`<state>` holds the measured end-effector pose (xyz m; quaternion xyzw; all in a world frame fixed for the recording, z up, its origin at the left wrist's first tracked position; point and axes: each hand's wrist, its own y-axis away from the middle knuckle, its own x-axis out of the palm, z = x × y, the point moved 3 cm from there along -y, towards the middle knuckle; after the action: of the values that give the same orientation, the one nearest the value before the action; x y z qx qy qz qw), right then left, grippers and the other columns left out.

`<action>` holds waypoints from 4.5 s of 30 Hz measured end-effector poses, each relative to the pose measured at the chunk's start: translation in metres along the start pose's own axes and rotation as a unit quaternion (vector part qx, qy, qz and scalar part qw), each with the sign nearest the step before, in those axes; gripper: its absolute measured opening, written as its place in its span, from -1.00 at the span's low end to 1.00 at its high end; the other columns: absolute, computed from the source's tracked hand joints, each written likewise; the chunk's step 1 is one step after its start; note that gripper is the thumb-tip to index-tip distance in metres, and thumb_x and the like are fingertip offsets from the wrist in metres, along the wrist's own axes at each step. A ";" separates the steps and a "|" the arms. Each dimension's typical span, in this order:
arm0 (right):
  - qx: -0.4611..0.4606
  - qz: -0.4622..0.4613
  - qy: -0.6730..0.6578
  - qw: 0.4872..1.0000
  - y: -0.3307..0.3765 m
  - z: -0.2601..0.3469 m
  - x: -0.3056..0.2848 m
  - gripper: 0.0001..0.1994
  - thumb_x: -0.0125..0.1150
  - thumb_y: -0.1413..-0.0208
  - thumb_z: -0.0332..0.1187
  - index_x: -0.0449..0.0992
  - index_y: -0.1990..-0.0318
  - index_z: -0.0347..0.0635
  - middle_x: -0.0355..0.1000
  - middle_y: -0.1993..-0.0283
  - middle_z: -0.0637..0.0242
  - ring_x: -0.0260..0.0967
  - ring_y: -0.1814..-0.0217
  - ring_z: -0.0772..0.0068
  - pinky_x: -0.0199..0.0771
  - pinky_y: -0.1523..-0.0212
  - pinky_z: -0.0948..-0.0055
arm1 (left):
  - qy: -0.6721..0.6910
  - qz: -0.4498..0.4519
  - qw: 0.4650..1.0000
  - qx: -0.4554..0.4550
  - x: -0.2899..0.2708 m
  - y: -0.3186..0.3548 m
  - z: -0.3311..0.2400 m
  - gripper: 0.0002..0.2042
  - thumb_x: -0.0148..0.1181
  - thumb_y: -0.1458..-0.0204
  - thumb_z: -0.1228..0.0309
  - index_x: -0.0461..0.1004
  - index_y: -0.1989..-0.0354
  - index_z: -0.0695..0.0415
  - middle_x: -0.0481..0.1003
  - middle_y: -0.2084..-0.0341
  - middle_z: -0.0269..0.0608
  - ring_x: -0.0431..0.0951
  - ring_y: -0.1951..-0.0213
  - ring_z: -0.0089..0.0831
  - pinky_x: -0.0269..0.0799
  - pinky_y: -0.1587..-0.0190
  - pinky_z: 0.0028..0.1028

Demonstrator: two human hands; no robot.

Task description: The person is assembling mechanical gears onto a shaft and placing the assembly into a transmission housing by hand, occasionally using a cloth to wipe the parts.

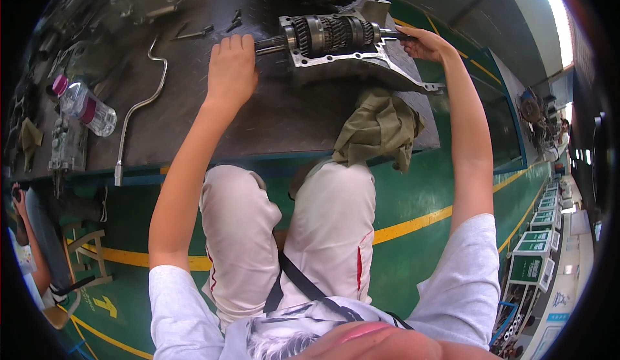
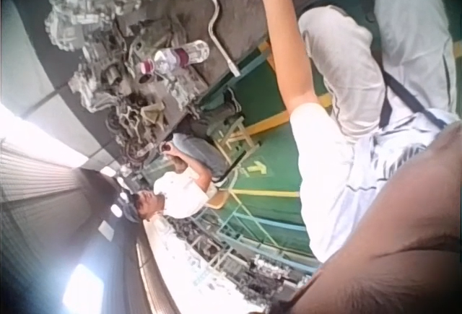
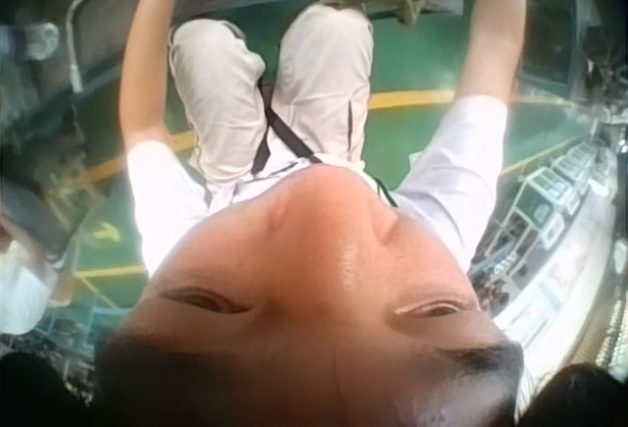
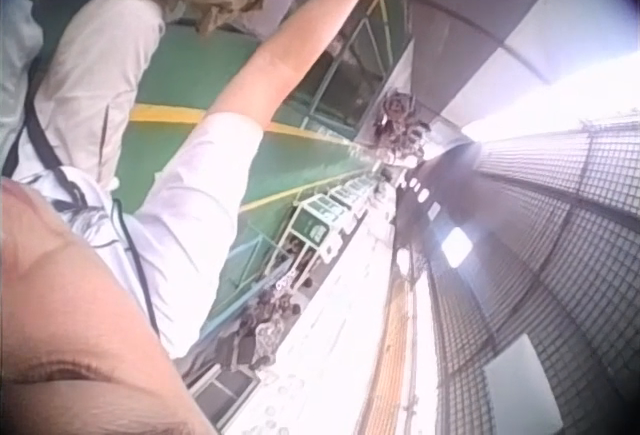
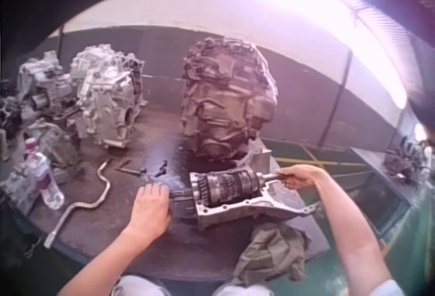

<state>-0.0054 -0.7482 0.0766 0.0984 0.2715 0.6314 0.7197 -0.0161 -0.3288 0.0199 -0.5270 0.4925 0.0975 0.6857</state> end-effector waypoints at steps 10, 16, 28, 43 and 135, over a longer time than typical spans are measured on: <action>-0.173 0.003 0.080 0.982 0.006 -0.007 -0.010 -0.57 0.28 -0.06 -0.23 0.43 -0.07 -0.18 0.46 0.07 0.35 0.39 0.05 0.55 0.35 0.04 0.59 | 0.015 -0.043 0.999 0.003 0.004 0.000 -0.003 -0.72 0.17 0.25 0.48 0.28 0.32 0.17 0.37 0.37 -0.10 0.39 0.24 -0.16 0.27 0.18 -0.26; -0.143 0.043 0.099 0.984 -0.001 -0.004 -0.014 -0.58 0.29 -0.04 -0.13 0.48 0.02 -0.18 0.46 0.19 0.39 0.38 0.15 0.61 0.35 0.14 0.63 | -0.018 -0.051 0.998 -0.014 0.012 -0.005 0.003 -0.76 0.17 0.22 0.47 0.29 0.36 0.17 0.40 0.44 -0.12 0.42 0.32 -0.16 0.29 0.26 -0.27; -0.067 0.029 0.034 0.997 -0.006 0.000 -0.008 -0.65 0.30 -0.03 -0.13 0.51 0.23 -0.28 0.46 0.33 0.31 0.30 0.38 0.64 0.43 0.26 0.68 | 0.024 0.201 0.973 -0.113 0.011 -0.038 0.016 -0.77 0.12 0.23 0.35 0.56 0.44 0.22 0.55 0.45 0.05 0.57 0.36 -0.04 0.47 0.26 -0.22; -0.112 0.072 0.079 0.988 0.001 -0.002 -0.010 -0.60 0.26 -0.08 -0.18 0.42 -0.01 -0.19 0.43 0.05 0.31 0.39 -0.04 0.46 0.35 -0.01 0.51 | 0.245 0.575 0.757 -0.192 0.026 -0.061 0.038 -0.81 0.11 0.21 0.38 0.25 0.72 0.10 0.07 0.87 -0.47 0.03 0.81 -0.63 -0.07 0.73 -0.50; -0.347 -0.189 0.620 0.678 0.014 0.014 0.063 -0.76 0.20 0.23 -0.44 0.50 0.29 -0.19 0.47 0.37 -0.05 0.42 0.26 -0.08 0.41 0.19 0.14 | 0.032 0.052 0.991 -0.122 0.021 -0.032 0.000 -0.85 0.19 0.25 0.36 0.50 0.54 0.18 0.52 0.53 -0.05 0.56 0.38 -0.14 0.45 0.35 -0.25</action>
<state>-0.0065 -0.6819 0.0775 -0.6255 0.4297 0.4473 0.4734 0.0153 -0.3501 0.0239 -0.5838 0.5253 0.1752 0.5937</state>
